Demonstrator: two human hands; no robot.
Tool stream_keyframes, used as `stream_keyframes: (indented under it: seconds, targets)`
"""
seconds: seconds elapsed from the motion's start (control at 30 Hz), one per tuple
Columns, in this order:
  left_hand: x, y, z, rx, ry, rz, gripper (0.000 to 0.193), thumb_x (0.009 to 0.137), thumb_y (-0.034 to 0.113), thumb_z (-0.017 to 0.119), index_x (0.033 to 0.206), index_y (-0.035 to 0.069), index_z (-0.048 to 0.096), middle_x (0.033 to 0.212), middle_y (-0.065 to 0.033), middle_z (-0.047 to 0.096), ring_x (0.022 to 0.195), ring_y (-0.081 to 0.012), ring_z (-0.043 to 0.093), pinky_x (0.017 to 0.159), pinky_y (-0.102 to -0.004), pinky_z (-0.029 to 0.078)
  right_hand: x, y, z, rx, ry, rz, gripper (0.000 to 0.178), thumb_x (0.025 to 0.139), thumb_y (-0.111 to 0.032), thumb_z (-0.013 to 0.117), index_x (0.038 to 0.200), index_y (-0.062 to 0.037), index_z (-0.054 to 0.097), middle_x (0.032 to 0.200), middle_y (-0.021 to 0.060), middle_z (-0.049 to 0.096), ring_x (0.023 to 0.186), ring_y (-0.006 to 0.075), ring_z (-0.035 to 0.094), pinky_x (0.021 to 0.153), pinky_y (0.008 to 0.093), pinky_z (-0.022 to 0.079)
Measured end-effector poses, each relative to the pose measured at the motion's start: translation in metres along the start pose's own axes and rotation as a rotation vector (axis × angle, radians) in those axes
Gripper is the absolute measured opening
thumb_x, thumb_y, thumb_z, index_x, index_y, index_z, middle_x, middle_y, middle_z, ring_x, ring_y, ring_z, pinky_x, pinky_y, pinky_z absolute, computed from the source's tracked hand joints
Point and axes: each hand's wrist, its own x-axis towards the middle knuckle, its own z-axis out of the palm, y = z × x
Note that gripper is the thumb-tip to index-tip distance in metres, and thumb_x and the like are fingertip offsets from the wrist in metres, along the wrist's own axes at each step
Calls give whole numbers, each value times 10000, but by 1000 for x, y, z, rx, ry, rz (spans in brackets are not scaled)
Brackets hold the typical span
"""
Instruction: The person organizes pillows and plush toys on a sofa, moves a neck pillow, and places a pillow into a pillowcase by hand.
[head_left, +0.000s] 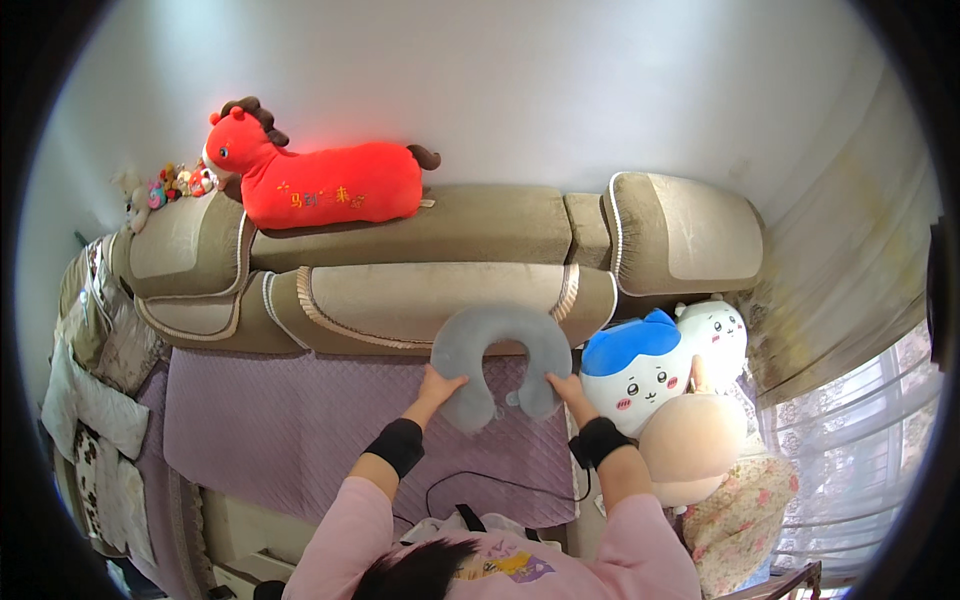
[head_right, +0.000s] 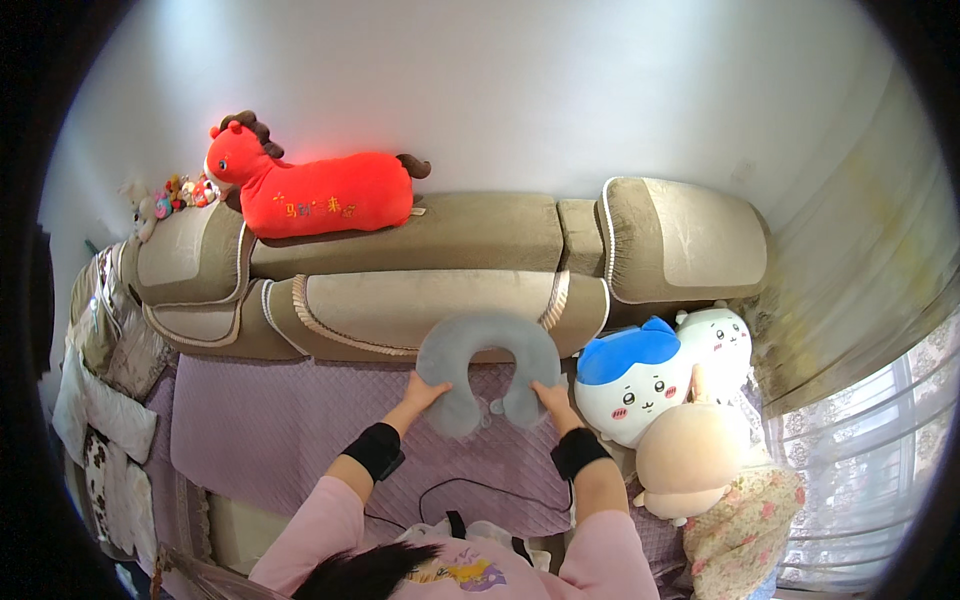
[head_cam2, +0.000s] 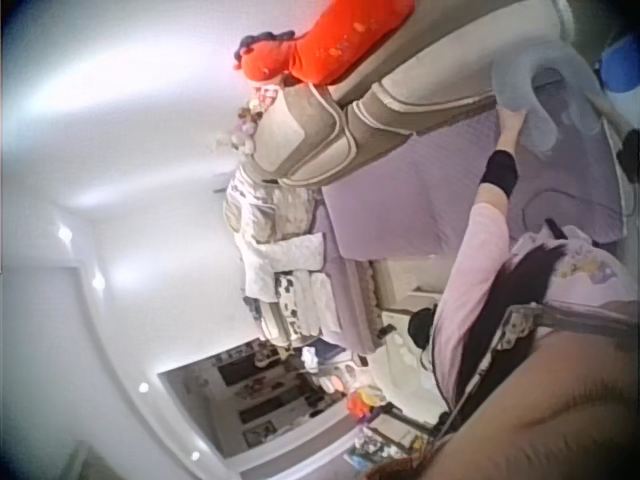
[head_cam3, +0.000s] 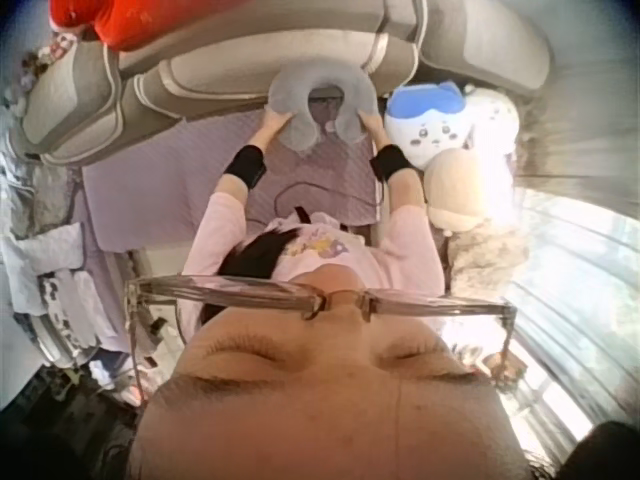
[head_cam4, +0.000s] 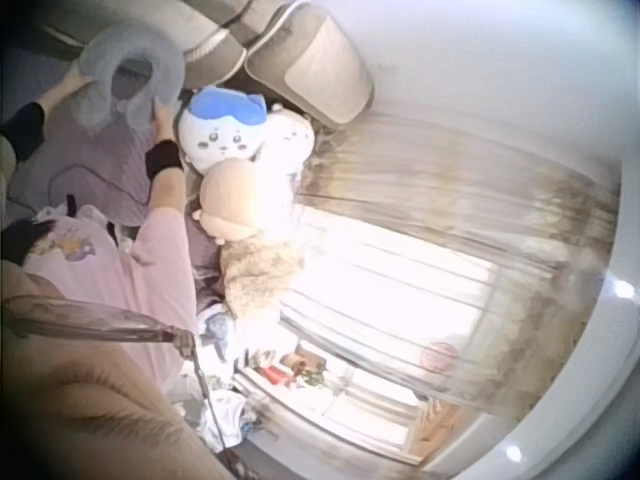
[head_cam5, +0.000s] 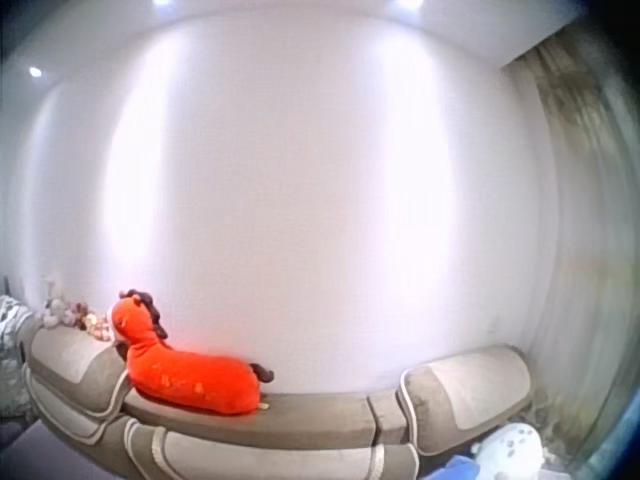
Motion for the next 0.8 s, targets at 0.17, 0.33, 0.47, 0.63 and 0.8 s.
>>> stream_keyframes:
  seconds: [0.17, 0.33, 0.47, 0.63, 0.8]
  targets:
    - [28, 48, -31, 248, 79, 26, 785, 540, 304, 737, 1147, 18, 329, 1081, -182, 487, 989, -299, 494, 806, -358, 410, 52, 9, 12, -97, 3, -39, 569, 576, -347, 667, 950, 64, 543, 903, 214, 577, 865, 292, 557, 734, 331, 435]
    - [15, 5, -47, 206, 166, 20, 729, 529, 271, 737, 1126, 56, 378, 1079, -153, 494, 978, -296, 496, 797, -363, 413, 64, 47, 58, -22, -490, -38, 622, 572, -372, 685, 975, 70, 516, 877, 222, 573, 799, 309, 568, 690, 349, 444]
    - [32, 29, 4, 331, 172, 228, 614, 530, 208, 707, 1059, 65, 430, 1019, -136, 501, 937, -316, 496, 782, -383, 413, 158, 113, -38, -6, -6, -208, 535, 626, -251, 673, 1031, 47, 489, 847, 147, 593, 757, 217, 561, 674, 345, 447]
    - [27, -2, -8, 648, 170, 240, 546, 531, 192, 682, 1005, 57, 447, 994, -140, 494, 936, -316, 490, 776, -381, 412, 198, 38, -109, -105, 332, -428, 785, 596, -200, 733, 1190, 80, 304, 1159, 209, 395, 1077, 271, 377, 922, 343, 290]
    - [30, -51, -32, 263, -103, 109, 577, 466, 190, 689, 988, 37, 500, 945, -150, 549, 902, -339, 511, 754, -373, 429, 225, -10, -118, 87, 225, -384, 789, 637, -309, 717, 1191, 89, 320, 1167, 192, 402, 1061, 250, 402, 901, 319, 315]
